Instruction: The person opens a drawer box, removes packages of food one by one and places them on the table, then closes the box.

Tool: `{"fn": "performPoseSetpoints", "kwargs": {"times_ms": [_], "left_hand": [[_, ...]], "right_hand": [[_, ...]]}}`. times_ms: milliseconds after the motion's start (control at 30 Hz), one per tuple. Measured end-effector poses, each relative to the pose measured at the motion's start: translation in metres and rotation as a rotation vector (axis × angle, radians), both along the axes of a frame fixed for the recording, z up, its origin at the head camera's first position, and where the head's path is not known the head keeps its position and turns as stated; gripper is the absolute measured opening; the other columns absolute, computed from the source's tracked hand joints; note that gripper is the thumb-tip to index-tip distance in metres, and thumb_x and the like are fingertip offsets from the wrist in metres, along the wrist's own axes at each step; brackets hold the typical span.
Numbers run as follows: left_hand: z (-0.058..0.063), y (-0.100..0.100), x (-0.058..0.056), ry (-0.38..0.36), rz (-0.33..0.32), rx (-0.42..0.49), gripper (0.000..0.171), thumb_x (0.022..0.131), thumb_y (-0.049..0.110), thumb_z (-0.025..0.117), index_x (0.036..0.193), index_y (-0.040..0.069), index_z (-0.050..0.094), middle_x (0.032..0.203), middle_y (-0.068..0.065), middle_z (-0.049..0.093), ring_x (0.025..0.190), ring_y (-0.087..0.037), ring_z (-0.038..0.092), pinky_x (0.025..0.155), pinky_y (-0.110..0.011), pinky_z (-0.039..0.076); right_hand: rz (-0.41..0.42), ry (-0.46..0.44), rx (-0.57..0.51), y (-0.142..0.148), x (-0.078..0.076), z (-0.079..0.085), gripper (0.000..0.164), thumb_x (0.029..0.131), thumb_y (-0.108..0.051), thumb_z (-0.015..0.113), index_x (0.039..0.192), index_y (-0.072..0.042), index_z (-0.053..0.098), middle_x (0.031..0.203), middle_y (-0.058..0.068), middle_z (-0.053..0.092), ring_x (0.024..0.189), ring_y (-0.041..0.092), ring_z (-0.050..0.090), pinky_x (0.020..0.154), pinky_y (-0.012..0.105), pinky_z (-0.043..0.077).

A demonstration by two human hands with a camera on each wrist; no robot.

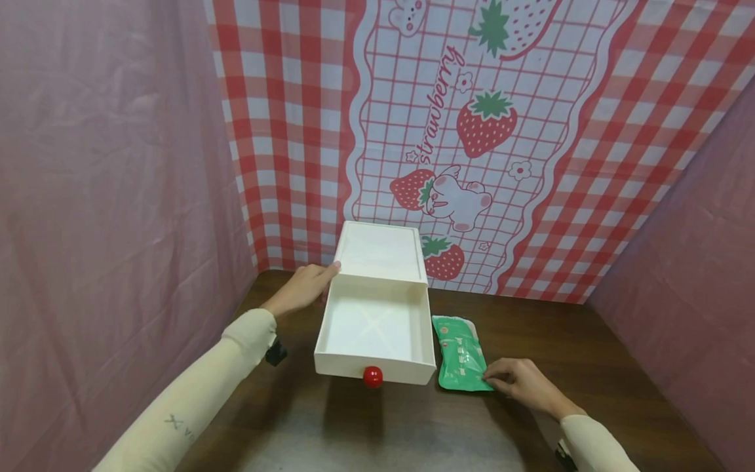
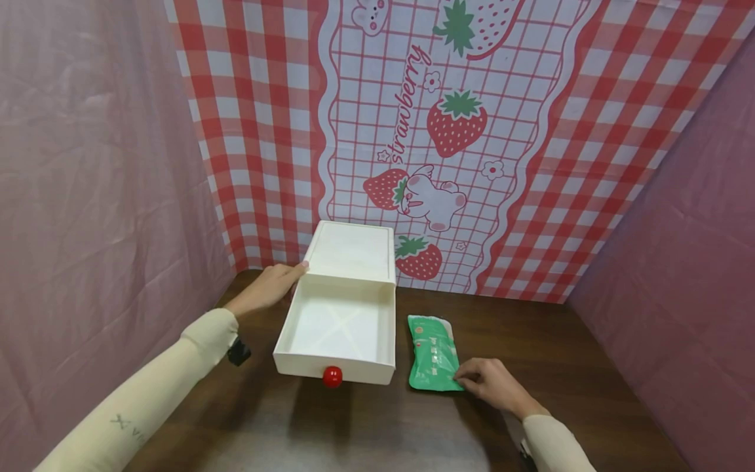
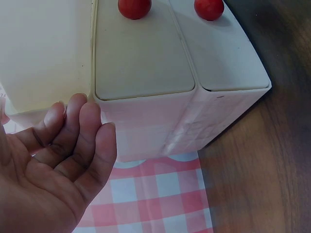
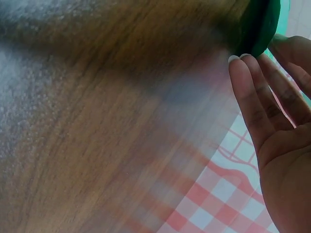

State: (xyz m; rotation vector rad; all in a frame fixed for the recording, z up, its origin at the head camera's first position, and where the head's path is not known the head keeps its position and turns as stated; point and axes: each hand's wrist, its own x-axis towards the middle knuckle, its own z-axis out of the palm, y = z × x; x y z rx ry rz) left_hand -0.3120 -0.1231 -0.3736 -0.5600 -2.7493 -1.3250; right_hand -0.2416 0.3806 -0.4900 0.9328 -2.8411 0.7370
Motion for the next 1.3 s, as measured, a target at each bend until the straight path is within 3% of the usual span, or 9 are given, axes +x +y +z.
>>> {"fn": "performPoseSetpoints", "kwargs": {"times_ms": [300, 533, 767, 1100, 1300], "left_hand": [[0.002, 0.000, 0.002, -0.007, -0.001, -0.001, 0.068, 0.109, 0.053, 0.037, 0.075, 0.004, 0.070, 0.066, -0.005, 0.064, 0.058, -0.017, 0.061, 0.056, -0.035, 0.053], [0.001, 0.000, 0.000, -0.003, -0.003, -0.005, 0.067, 0.110, 0.052, 0.037, 0.079, 0.003, 0.071, 0.068, -0.005, 0.065, 0.059, -0.018, 0.062, 0.059, -0.040, 0.056], [-0.001, -0.001, -0.001, 0.005, -0.007, -0.006, 0.067, 0.109, 0.053, 0.037, 0.078, 0.004, 0.070, 0.067, -0.006, 0.065, 0.057, -0.018, 0.061, 0.059, -0.042, 0.056], [0.000, 0.000, 0.000, -0.005, -0.002, -0.002, 0.067, 0.109, 0.053, 0.037, 0.078, 0.003, 0.071, 0.067, -0.005, 0.065, 0.058, -0.018, 0.062, 0.059, -0.040, 0.056], [-0.001, 0.000, -0.001, 0.003, -0.006, -0.008, 0.067, 0.109, 0.053, 0.036, 0.081, 0.003, 0.071, 0.069, -0.005, 0.065, 0.059, -0.018, 0.062, 0.058, -0.037, 0.055]], "right_hand": [[0.001, 0.055, 0.017, -0.004, 0.000, 0.001, 0.004, 0.094, -0.021, 0.078, 0.098, -0.022, 0.079, 0.095, -0.012, 0.073, 0.088, 0.003, 0.066, 0.069, 0.028, 0.057], [-0.003, 0.091, 0.000, -0.007, 0.000, 0.002, 0.004, 0.093, -0.022, 0.079, 0.097, -0.022, 0.078, 0.092, -0.018, 0.070, 0.084, 0.000, 0.065, 0.068, 0.028, 0.057], [-0.034, 0.069, -0.028, -0.014, 0.002, 0.006, 0.006, 0.095, -0.023, 0.076, 0.100, -0.019, 0.078, 0.093, -0.018, 0.070, 0.082, -0.001, 0.065, 0.066, 0.026, 0.056], [-0.077, 0.005, -0.059, -0.027, 0.008, 0.012, 0.027, 0.099, -0.033, 0.071, 0.115, -0.013, 0.077, 0.106, -0.003, 0.075, 0.084, 0.002, 0.065, 0.068, 0.027, 0.055], [-0.089, -0.023, -0.078, -0.035, 0.012, 0.014, 0.028, 0.099, -0.034, 0.071, 0.115, -0.012, 0.077, 0.103, -0.009, 0.073, 0.076, 0.006, 0.064, 0.064, 0.026, 0.053]]}}
